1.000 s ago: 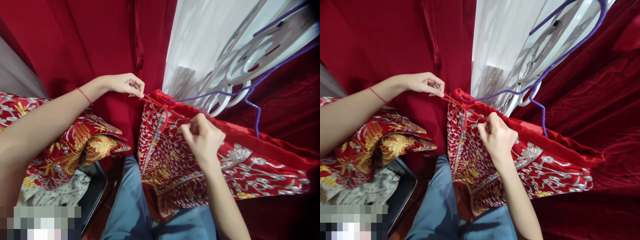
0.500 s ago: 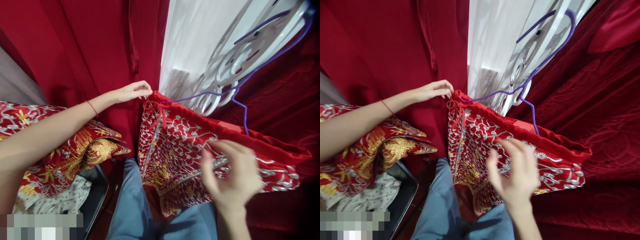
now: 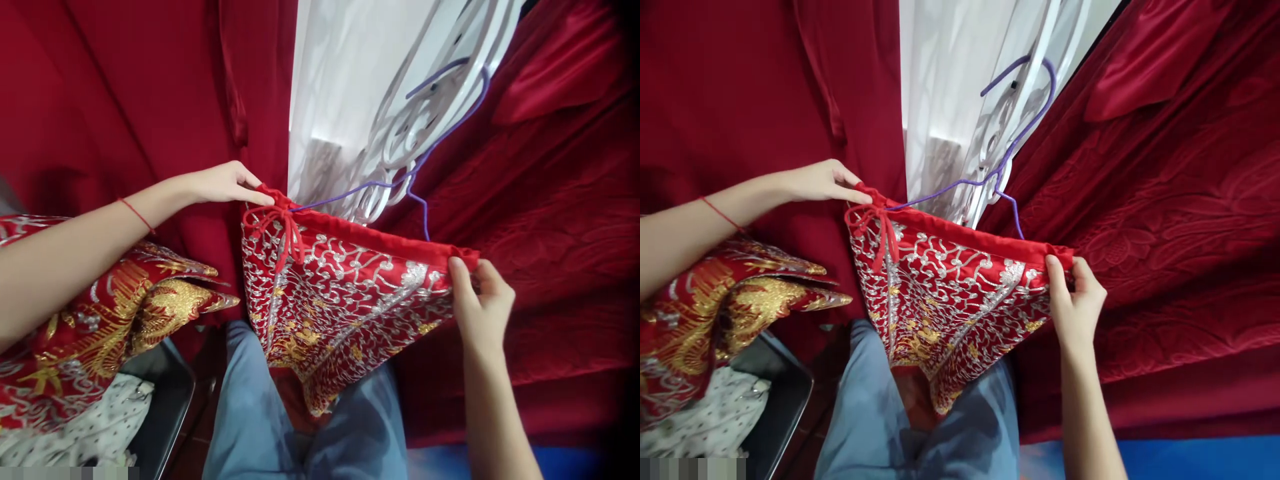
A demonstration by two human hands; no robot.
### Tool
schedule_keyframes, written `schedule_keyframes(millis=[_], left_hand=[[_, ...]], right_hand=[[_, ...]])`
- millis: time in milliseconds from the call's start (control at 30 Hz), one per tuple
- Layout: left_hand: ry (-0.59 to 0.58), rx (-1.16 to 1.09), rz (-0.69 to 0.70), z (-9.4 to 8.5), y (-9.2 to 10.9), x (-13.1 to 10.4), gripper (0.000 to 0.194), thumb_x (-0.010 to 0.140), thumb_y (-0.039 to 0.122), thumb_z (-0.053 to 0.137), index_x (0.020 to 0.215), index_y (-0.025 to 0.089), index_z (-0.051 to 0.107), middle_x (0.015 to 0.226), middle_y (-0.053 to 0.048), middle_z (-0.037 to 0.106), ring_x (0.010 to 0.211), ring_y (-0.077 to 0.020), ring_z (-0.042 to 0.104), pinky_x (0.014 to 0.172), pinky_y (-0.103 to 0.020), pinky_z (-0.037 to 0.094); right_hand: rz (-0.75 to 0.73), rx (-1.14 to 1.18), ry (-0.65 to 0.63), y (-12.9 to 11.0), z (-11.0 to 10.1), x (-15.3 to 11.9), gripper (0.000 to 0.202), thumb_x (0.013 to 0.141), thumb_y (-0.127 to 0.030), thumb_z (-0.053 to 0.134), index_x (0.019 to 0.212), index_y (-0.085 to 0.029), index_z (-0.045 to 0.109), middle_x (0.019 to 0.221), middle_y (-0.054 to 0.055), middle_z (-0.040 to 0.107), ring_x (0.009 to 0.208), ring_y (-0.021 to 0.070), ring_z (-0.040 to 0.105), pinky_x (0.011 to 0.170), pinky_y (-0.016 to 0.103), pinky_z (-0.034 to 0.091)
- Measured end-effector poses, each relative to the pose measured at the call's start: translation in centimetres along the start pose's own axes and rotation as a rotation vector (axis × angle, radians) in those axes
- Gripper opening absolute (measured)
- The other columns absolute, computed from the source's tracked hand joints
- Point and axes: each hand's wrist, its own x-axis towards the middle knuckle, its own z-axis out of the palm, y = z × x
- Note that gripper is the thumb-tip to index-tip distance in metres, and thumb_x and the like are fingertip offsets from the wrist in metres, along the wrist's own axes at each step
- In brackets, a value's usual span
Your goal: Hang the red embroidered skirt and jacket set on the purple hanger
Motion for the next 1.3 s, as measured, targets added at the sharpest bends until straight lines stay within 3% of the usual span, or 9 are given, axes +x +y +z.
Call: schedule_keyframes(millis=[67,167,233,300,400,567,733,967,1300], left_hand=[[0.104,-0.041,0.052,0.2,0.1,-0.1,0.031,0.064,0.044,0.085,0.083,0.019,0.082,0.078,-0.004,0.077,0.077,-0.018,0.069,0.071,-0.025,0.054],[0.272,-0.101,0.115,0.7,0.5,-0.3,0.043,0.064,0.052,0.085,0.09,0.018,0.082,0.084,-0.006,0.078,0.082,-0.019,0.071,0.075,-0.026,0.057],[0.302,-0.102,0.129,0.8,0.9,-0.5,0.045,0.063,0.054,0.085,0.09,0.018,0.082,0.084,-0.007,0.078,0.082,-0.0191,0.071,0.075,-0.026,0.057],[0.236,-0.081,0.117,0.8,1.2,-0.6,0.044,0.061,0.054,0.086,0.085,0.018,0.082,0.081,-0.006,0.078,0.077,-0.018,0.07,0.071,-0.026,0.057],[0.009,-0.057,0.058,0.9,1.6,-0.7,0.043,0.063,0.055,0.084,0.084,0.018,0.081,0.08,-0.006,0.077,0.074,-0.0175,0.07,0.07,-0.026,0.058],[-0.278,-0.017,0.007,1.7,1.7,-0.6,0.053,0.079,0.062,0.068,0.111,0.02,0.076,0.097,-0.008,0.078,0.096,-0.0234,0.071,0.089,-0.033,0.057],[-0.384,0.073,0.006,1.9,2.5,-1.0,0.05,0.082,0.055,0.066,0.115,0.019,0.074,0.102,-0.009,0.078,0.106,-0.0255,0.07,0.097,-0.034,0.054],[-0.257,0.004,-0.09,2.8,3.3,-2.9,0.046,0.075,0.046,0.074,0.111,0.017,0.074,0.109,-0.008,0.077,0.115,-0.028,0.066,0.109,-0.039,0.046],[0.022,-0.076,-0.089,5.2,2.8,-5.0,0.047,0.064,0.047,0.082,0.099,0.016,0.077,0.105,-0.008,0.077,0.109,-0.0287,0.067,0.106,-0.041,0.048]], right_hand=[[-0.028,0.013,0.051,-0.8,0.1,0.8,0.04,0.072,-0.064,0.065,0.057,-0.028,0.053,0.047,0.003,0.049,0.04,0.0153,0.046,0.038,0.029,0.033],[-0.067,0.024,0.3,-1.3,0.6,1.9,0.043,0.072,-0.067,0.063,0.057,-0.028,0.051,0.048,0.003,0.05,0.042,0.0142,0.046,0.041,0.029,0.035],[-0.044,0.055,0.283,-1.0,1.0,2.7,0.043,0.071,-0.067,0.064,0.057,-0.028,0.051,0.05,0.003,0.052,0.044,0.0137,0.047,0.042,0.027,0.037],[0.008,0.039,0.102,-0.4,1.5,3.5,0.045,0.071,-0.067,0.065,0.054,-0.028,0.049,0.048,0.002,0.051,0.042,0.0127,0.045,0.041,0.026,0.036],[0.062,-0.07,-0.135,0.1,2.4,4.2,0.048,0.072,-0.067,0.062,0.05,-0.029,0.043,0.04,0.0,0.045,0.035,0.0119,0.04,0.038,0.027,0.03],[-0.026,-0.084,0.039,-0.5,4.5,3.0,0.043,0.09,-0.059,0.042,0.063,-0.025,0.047,0.05,0.0,0.048,0.045,0.0142,0.044,0.05,0.029,0.032],[-0.006,-0.121,0.074,-0.7,5.8,2.2,0.044,0.094,-0.056,0.037,0.065,-0.023,0.045,0.051,-0.001,0.044,0.047,0.014,0.039,0.053,0.029,0.028],[0.003,-0.135,-0.001,-0.6,5.4,2.1,0.044,0.098,-0.049,0.035,0.072,-0.02,0.054,0.055,0.002,0.05,0.051,0.0143,0.044,0.058,0.027,0.026],[-0.016,-0.111,-0.106,-1.2,4.2,2.3,0.041,0.099,-0.044,0.037,0.08,-0.017,0.061,0.06,0.005,0.057,0.053,0.0158,0.048,0.059,0.028,0.025]])
